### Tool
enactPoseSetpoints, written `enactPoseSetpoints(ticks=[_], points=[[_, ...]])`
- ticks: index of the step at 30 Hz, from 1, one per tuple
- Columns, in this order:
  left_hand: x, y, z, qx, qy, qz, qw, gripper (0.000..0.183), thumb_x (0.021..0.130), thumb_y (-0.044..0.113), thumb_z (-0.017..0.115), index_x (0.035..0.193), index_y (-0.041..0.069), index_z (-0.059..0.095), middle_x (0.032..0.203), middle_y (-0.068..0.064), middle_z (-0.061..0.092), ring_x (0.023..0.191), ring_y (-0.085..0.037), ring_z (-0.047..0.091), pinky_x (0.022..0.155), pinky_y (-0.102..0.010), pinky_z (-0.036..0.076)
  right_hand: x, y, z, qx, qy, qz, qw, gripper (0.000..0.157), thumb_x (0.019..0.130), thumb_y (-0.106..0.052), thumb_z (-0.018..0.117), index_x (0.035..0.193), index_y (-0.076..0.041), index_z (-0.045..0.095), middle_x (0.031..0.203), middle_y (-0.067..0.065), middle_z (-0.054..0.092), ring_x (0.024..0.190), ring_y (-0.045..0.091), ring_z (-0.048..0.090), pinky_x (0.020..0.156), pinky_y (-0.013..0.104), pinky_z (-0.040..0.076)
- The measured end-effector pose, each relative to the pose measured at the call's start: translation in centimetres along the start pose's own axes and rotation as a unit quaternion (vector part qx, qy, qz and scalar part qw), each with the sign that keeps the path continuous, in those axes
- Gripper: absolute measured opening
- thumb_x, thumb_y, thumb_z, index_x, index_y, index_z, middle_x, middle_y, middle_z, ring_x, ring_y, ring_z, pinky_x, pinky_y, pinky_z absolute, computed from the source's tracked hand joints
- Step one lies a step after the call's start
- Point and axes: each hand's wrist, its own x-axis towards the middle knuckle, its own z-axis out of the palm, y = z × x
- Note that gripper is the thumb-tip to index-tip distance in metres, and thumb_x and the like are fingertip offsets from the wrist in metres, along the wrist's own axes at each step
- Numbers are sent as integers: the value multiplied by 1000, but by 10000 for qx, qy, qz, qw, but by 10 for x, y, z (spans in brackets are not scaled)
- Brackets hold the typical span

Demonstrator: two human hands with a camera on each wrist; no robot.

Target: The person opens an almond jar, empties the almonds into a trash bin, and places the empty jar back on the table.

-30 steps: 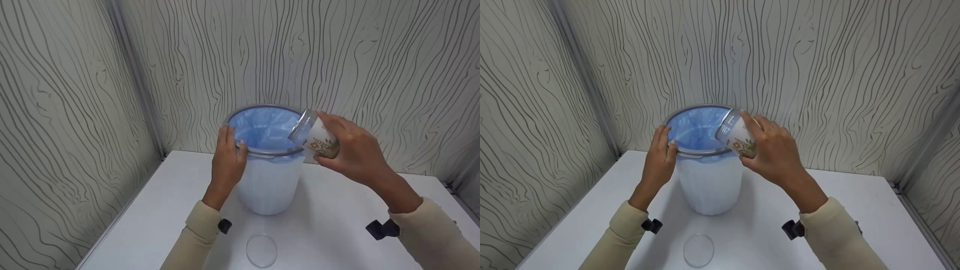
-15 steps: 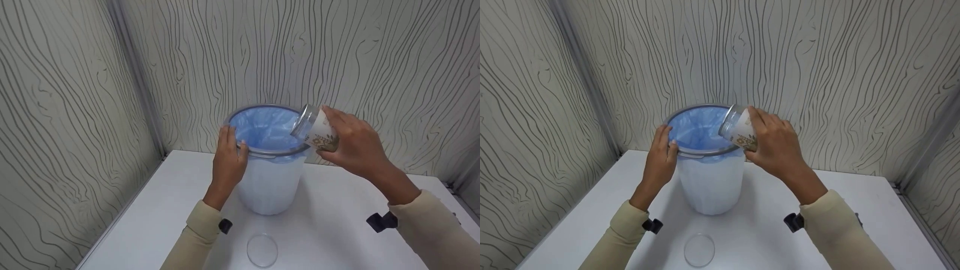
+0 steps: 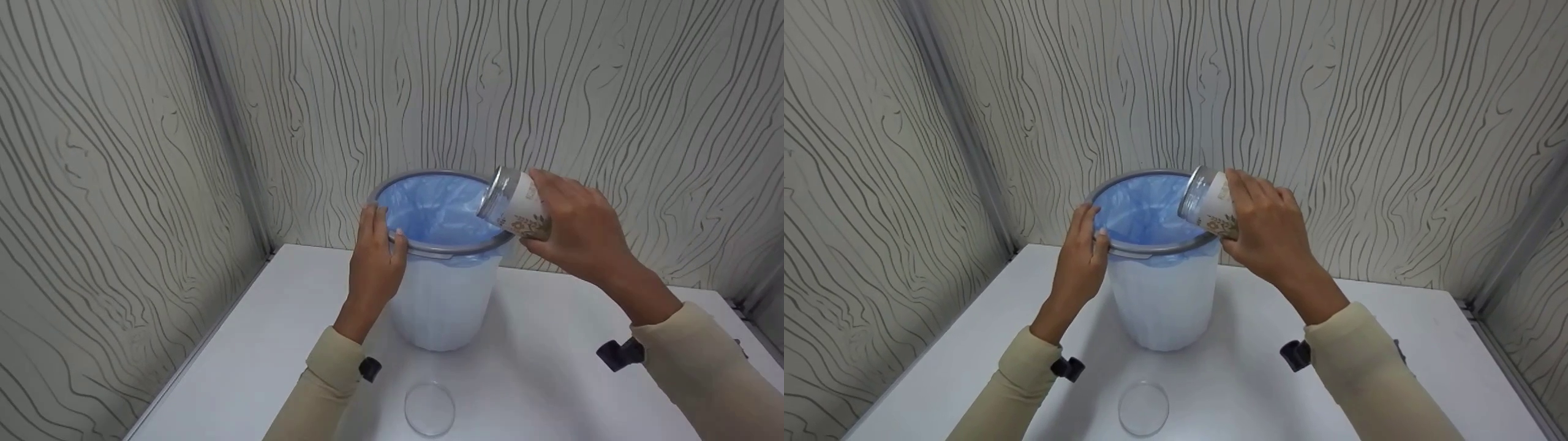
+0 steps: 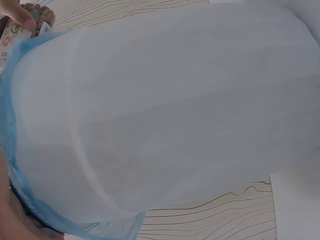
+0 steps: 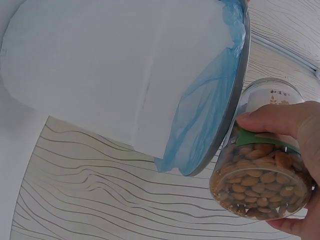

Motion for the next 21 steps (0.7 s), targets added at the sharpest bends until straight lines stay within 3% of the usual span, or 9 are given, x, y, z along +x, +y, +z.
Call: enactPoseSetpoints(ticks=[21], points=[[1, -2, 1, 27, 12, 5, 10000, 55, 104, 27, 46, 150, -3, 43, 159, -21, 35, 150, -34, 29, 113, -47, 38, 6, -6, 3, -53, -112, 19, 9999, 94, 61, -3, 94, 144, -5, 50, 141, 19, 57, 128, 44, 53, 99, 65, 41]])
